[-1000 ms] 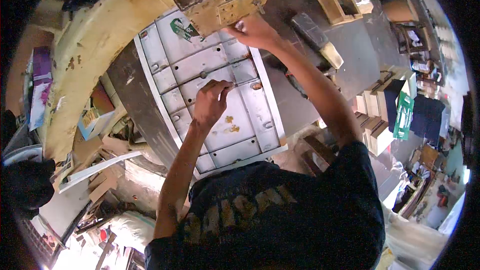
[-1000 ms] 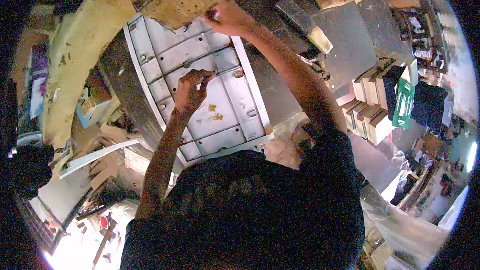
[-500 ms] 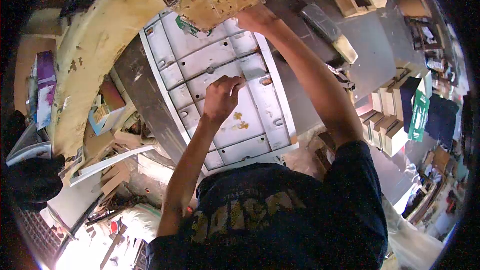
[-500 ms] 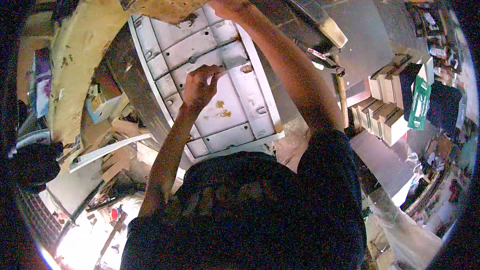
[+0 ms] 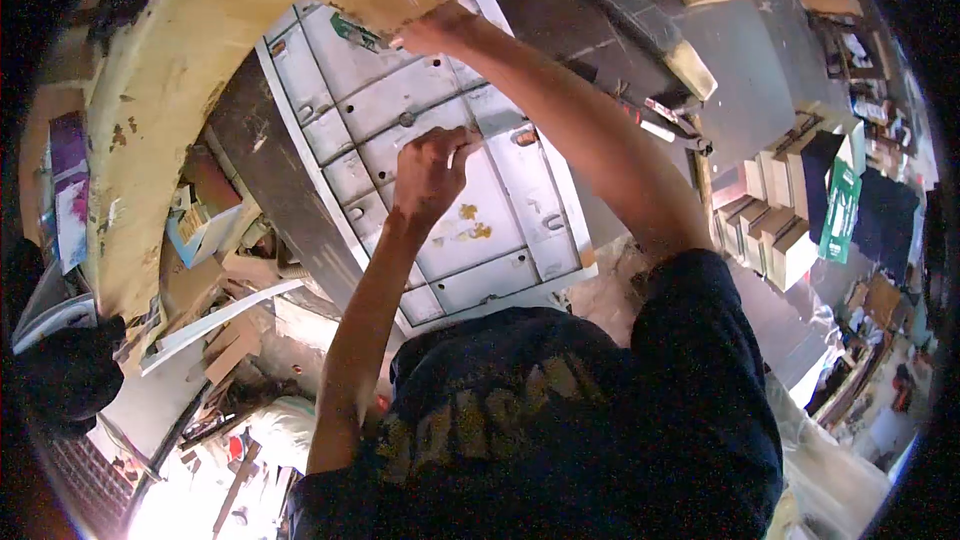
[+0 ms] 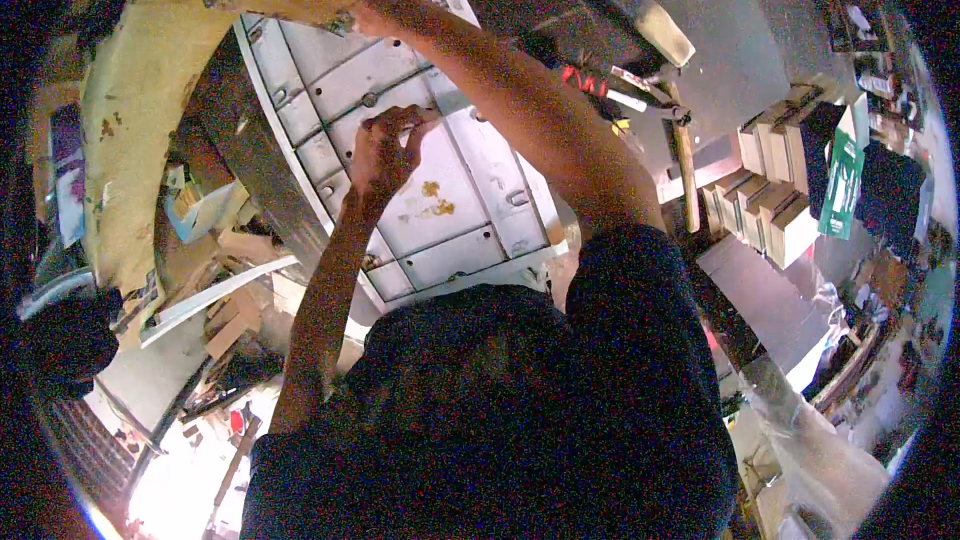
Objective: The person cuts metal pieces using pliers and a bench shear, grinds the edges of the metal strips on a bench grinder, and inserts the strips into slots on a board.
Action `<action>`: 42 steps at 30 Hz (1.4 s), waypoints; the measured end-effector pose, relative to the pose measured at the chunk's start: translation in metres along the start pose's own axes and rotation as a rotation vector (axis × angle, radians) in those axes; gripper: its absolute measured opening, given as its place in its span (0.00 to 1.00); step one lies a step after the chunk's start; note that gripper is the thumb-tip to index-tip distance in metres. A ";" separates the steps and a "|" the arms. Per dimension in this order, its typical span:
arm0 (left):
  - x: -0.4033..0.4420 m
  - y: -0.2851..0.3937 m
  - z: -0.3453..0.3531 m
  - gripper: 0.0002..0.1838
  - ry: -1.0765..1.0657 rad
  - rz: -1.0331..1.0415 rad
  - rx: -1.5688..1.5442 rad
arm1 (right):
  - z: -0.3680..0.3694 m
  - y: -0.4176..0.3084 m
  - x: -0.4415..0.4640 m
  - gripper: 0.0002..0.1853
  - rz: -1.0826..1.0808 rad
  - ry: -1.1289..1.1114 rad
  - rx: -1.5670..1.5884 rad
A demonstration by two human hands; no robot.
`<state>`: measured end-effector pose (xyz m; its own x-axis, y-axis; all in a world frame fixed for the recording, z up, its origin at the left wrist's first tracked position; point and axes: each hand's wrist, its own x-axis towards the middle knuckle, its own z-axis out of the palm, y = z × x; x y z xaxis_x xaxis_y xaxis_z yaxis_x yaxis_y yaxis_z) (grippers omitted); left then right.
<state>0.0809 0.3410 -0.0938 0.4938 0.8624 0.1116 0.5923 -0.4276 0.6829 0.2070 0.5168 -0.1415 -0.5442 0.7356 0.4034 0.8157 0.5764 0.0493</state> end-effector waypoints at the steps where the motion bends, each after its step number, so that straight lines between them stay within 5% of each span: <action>1: -0.001 -0.003 0.002 0.05 0.031 0.035 0.007 | -0.004 0.004 0.000 0.29 0.027 -0.016 0.068; 5: 0.001 -0.001 0.001 0.06 0.000 0.012 -0.001 | -0.046 0.023 -0.025 0.21 0.283 -0.166 0.596; 7: 0.000 0.000 0.000 0.07 0.013 0.016 -0.021 | -0.088 0.032 -0.061 0.13 0.466 -0.005 0.824; 9: -0.001 0.001 0.001 0.07 0.033 0.008 -0.043 | -0.131 0.024 -0.103 0.16 0.853 -0.012 0.710; 11: -0.001 0.001 0.002 0.07 0.040 0.034 -0.039 | -0.149 -0.001 -0.150 0.11 1.251 0.432 1.502; 14: 0.003 0.003 -0.005 0.07 -0.098 -0.027 0.079 | -0.154 -0.032 -0.230 0.09 1.331 0.286 1.295; 15: 0.003 0.001 -0.004 0.08 -0.109 -0.027 0.096 | -0.175 -0.050 -0.229 0.10 1.532 0.236 1.376; 25: 0.004 0.001 -0.001 0.07 -0.017 0.015 -0.010 | -0.183 -0.107 -0.184 0.20 1.661 0.057 1.326; 31: 0.002 0.002 0.000 0.07 0.000 -0.020 -0.044 | -0.157 -0.112 -0.179 0.23 1.637 0.260 1.448; 42: 0.002 0.001 -0.001 0.04 -0.044 -0.038 -0.003 | -0.139 -0.104 -0.186 0.19 1.561 0.228 1.338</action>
<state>0.0816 0.3427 -0.0923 0.4985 0.8652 0.0536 0.6090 -0.3936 0.6886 0.2501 0.2708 -0.0945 0.4277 0.7684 -0.4760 -0.2074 -0.4292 -0.8791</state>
